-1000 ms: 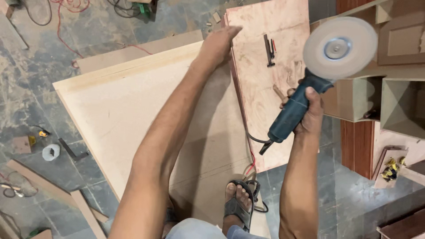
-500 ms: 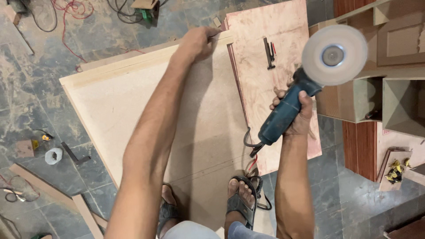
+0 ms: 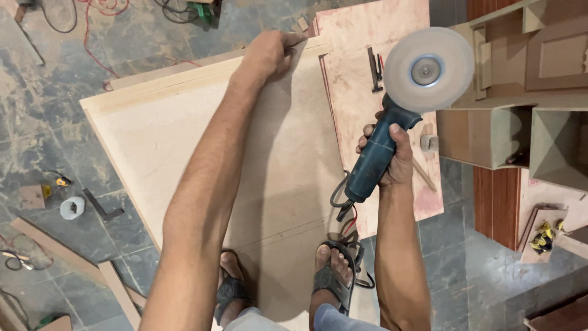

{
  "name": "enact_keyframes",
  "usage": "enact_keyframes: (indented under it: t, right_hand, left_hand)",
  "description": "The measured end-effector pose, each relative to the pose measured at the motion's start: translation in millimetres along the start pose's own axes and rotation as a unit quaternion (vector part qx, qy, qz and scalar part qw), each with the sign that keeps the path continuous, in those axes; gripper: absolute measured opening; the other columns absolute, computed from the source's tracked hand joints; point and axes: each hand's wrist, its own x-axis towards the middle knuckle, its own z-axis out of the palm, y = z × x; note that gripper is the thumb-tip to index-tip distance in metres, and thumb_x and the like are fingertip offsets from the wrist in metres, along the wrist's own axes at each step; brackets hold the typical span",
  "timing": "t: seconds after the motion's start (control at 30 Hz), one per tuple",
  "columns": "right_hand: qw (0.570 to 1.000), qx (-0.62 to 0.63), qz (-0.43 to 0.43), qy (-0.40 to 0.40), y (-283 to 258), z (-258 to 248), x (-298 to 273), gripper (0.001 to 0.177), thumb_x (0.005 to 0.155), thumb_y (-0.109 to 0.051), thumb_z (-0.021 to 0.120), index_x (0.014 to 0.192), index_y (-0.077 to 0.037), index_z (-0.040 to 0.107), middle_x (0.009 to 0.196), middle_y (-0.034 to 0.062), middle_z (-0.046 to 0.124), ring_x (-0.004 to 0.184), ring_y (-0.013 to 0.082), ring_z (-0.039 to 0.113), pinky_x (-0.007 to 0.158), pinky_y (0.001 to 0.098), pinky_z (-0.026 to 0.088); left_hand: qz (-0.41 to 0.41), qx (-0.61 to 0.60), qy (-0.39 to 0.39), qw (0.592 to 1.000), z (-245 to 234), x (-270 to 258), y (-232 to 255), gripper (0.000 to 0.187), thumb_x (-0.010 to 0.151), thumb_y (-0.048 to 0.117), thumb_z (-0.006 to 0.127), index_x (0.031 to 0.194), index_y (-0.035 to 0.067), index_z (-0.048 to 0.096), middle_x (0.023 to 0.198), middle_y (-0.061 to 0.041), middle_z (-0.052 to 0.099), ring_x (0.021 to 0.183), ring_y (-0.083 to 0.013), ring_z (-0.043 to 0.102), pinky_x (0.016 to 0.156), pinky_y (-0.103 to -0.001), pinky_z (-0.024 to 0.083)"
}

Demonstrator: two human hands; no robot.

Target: The person uses an angle grinder with a sanding disc to smooth the surface of a large wooden board. They move the tool across the board in sweeping motions, then flip the board over to sand the other side.

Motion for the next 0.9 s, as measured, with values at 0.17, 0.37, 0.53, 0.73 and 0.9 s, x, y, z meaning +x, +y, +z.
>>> enact_keyframes:
  t: [0.17,0.37,0.53,0.73,0.9]
  right_hand:
    - [0.999,-0.029,0.045,-0.006,8,1,-10,0.058,0.088,-0.031,0.077,0.132,-0.003,0.054,0.097,0.0152,0.067,0.078,0.025,0.071,0.07,0.0384,0.062]
    - [0.978,0.051,0.197,-0.046,46,5,-16,0.055,0.086,-0.025,0.075,0.13,-0.002,0.053,0.097,0.0154,0.066,0.077,0.0249,0.071,0.069,0.0363,0.063]
    - [0.958,0.08,0.247,-0.121,85,8,-17,0.052,0.089,-0.026,0.075,0.127,-0.001,0.051,0.099,0.0157,0.065,0.08,0.0251,0.07,0.071,0.0369,0.063]
    - [0.944,0.052,0.281,-0.164,101,16,-14,0.056,0.092,-0.036,0.072,0.132,-0.003,0.05,0.097,0.0169,0.066,0.076,0.025,0.071,0.066,0.0373,0.063]
    - [0.923,0.083,0.324,-0.191,98,25,-20,0.062,0.094,-0.048,0.07,0.123,0.003,0.049,0.097,0.0194,0.067,0.078,0.0299,0.072,0.066,0.0417,0.064]
  left_hand:
    - [0.004,0.04,0.024,0.999,-19,-23,2,0.037,0.087,0.012,0.063,0.121,0.016,0.076,0.102,-0.021,0.072,0.093,-0.0437,0.068,0.081,-0.05,0.055]
    - [-0.037,0.044,0.096,0.994,-43,-70,4,0.029,0.091,0.019,0.071,0.119,0.011,0.073,0.103,-0.019,0.074,0.096,-0.0431,0.067,0.081,-0.051,0.054]
    - [-0.046,0.082,0.148,0.984,-70,-105,-13,0.023,0.093,0.019,0.071,0.114,0.01,0.075,0.103,-0.019,0.073,0.097,-0.0417,0.067,0.084,-0.05,0.054]
    - [-0.044,0.124,0.21,0.969,-111,-167,-57,0.018,0.096,0.017,0.074,0.11,0.006,0.074,0.105,-0.018,0.071,0.102,-0.0394,0.065,0.089,-0.048,0.052]
    - [-0.048,0.217,0.262,0.939,-154,-218,-94,0.018,0.094,0.017,0.081,0.108,0.006,0.075,0.11,-0.016,0.068,0.107,-0.0385,0.061,0.094,-0.048,0.05]
